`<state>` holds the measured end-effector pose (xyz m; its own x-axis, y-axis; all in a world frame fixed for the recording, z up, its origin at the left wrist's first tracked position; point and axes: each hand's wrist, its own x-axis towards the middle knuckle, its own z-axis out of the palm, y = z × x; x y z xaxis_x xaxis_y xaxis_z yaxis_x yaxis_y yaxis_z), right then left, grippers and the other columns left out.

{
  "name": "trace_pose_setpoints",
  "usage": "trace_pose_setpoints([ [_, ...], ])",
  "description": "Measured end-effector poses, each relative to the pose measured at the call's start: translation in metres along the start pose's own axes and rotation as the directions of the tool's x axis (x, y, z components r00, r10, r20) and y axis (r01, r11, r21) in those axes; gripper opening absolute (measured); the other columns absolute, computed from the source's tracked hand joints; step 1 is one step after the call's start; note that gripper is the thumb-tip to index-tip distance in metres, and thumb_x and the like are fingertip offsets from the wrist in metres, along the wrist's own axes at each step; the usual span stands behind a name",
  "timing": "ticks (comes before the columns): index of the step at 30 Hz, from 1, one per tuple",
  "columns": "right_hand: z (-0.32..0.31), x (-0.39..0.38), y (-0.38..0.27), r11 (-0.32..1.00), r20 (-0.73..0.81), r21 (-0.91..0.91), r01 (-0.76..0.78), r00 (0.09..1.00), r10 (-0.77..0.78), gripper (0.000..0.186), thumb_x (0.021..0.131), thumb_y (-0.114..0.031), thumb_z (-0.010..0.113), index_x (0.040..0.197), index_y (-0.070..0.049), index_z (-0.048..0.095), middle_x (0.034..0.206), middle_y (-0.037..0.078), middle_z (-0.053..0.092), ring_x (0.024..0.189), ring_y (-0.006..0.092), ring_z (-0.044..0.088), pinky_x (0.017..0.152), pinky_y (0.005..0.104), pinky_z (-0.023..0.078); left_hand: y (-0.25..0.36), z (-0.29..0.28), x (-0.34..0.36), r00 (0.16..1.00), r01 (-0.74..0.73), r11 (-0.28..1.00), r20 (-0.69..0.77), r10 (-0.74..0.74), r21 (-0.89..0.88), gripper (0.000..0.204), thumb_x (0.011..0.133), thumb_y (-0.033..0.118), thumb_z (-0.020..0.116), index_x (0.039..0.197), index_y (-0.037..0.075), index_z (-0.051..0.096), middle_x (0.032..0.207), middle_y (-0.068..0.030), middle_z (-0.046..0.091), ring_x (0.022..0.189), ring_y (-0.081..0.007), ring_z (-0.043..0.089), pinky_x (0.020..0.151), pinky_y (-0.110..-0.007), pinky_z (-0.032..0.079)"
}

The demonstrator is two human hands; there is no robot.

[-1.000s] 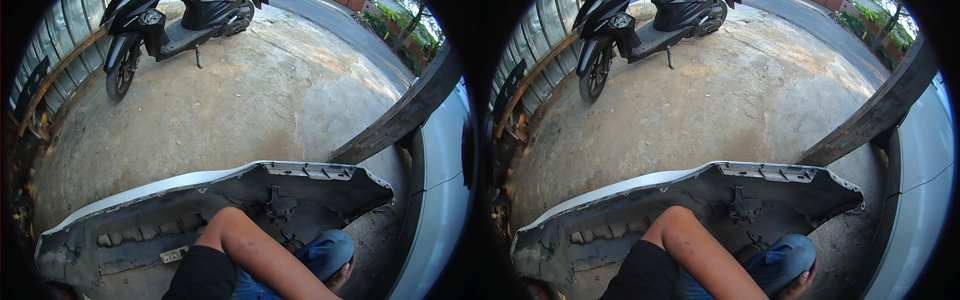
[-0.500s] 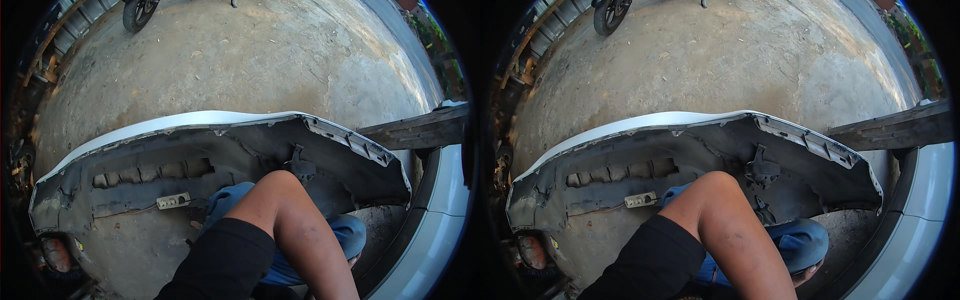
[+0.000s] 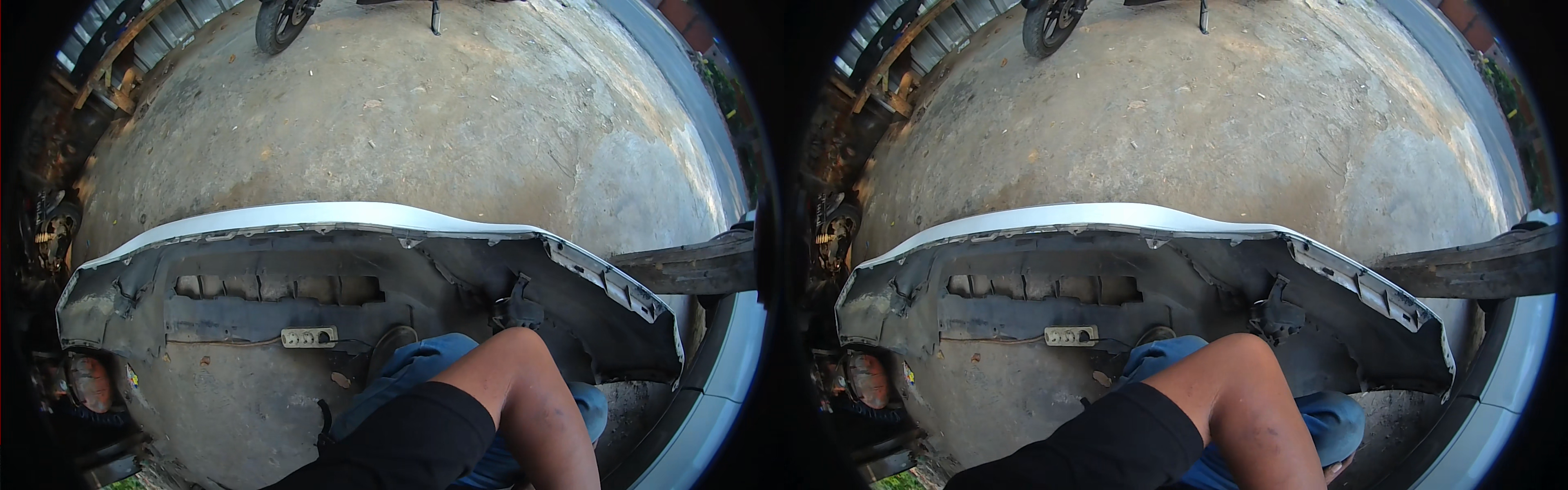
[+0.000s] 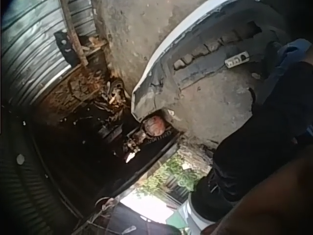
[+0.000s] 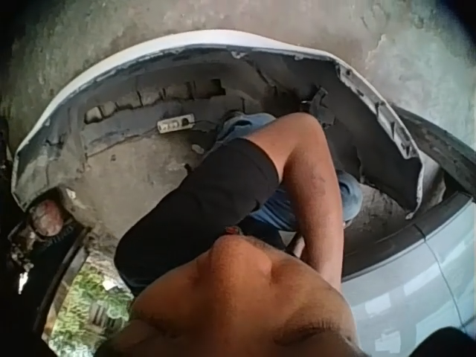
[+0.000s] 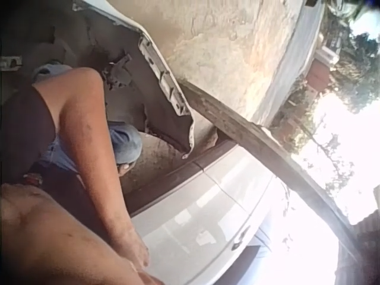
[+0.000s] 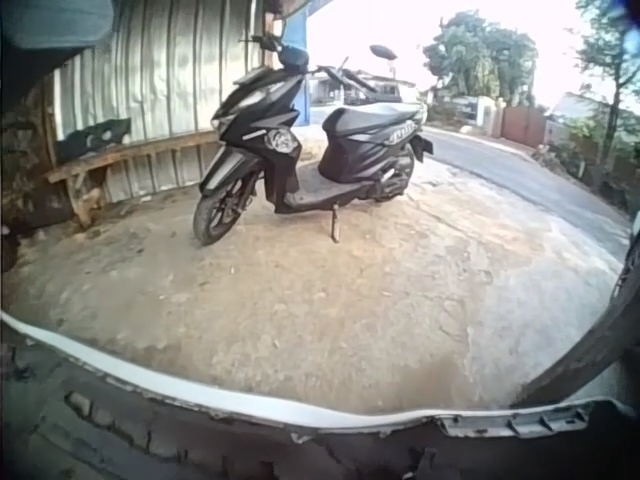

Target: Repairing a vehicle bumper using a soldering iron and pliers.

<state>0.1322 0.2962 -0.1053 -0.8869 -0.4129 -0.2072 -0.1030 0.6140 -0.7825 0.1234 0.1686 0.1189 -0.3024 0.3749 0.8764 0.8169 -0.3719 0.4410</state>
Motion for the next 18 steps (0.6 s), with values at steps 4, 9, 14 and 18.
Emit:
trace_pose_setpoints([
  [4,0.025,0.026,-0.001,0.998,0.106,0.021,0.063,0.992,-0.065,0.057,0.098,-0.045,0.051,0.126,0.004,0.056,0.112,0.02,0.058,0.103,0.0321,0.054,0.094,0.0424,0.041,-0.002,-0.018,-0.014,0.997,0.082,0.987,0.004,-0.083,0.136,0.038,0.098,0.038,0.052,0.112,0.003,0.051,0.105,-0.0161,0.057,0.096,-0.0311,0.058,0.081,-0.045,0.047],
  [9,0.042,0.039,0.003,0.995,0.196,0.017,0.099,0.975,-0.1,0.054,0.098,-0.043,0.052,0.124,0.004,0.057,0.108,0.019,0.059,0.099,0.0315,0.055,0.091,0.042,0.042,-0.003,-0.03,-0.025,0.989,0.144,0.958,-0.006,-0.147,0.248,0.036,0.097,0.037,0.053,0.108,0.003,0.053,0.101,-0.015,0.058,0.091,-0.0305,0.058,0.078,-0.044,0.047],
  [14,0.042,0.028,0.014,0.996,0.34,-0.052,0.074,0.939,-0.052,0.052,0.098,-0.042,0.053,0.121,0.004,0.059,0.104,0.019,0.059,0.094,0.0309,0.056,0.088,0.0416,0.044,-0.005,-0.041,-0.038,0.972,0.23,0.924,-0.118,-0.203,0.304,0.034,0.096,0.037,0.053,0.104,0.004,0.054,0.096,-0.014,0.059,0.086,-0.03,0.059,0.074,-0.043,0.048],
  [18,0.002,-0.019,0.027,0.985,0.55,-0.173,-0.003,0.829,0.1,0.05,0.098,-0.041,0.054,0.119,0.004,0.06,0.1,0.018,0.06,0.091,0.0303,0.056,0.086,0.0413,0.044,-0.009,-0.034,-0.039,0.891,0.392,0.88,-0.347,-0.291,0.268,0.033,0.095,0.036,0.054,0.1,0.004,0.056,0.093,-0.0131,0.059,0.082,-0.0295,0.059,0.072,-0.042,0.048],
])
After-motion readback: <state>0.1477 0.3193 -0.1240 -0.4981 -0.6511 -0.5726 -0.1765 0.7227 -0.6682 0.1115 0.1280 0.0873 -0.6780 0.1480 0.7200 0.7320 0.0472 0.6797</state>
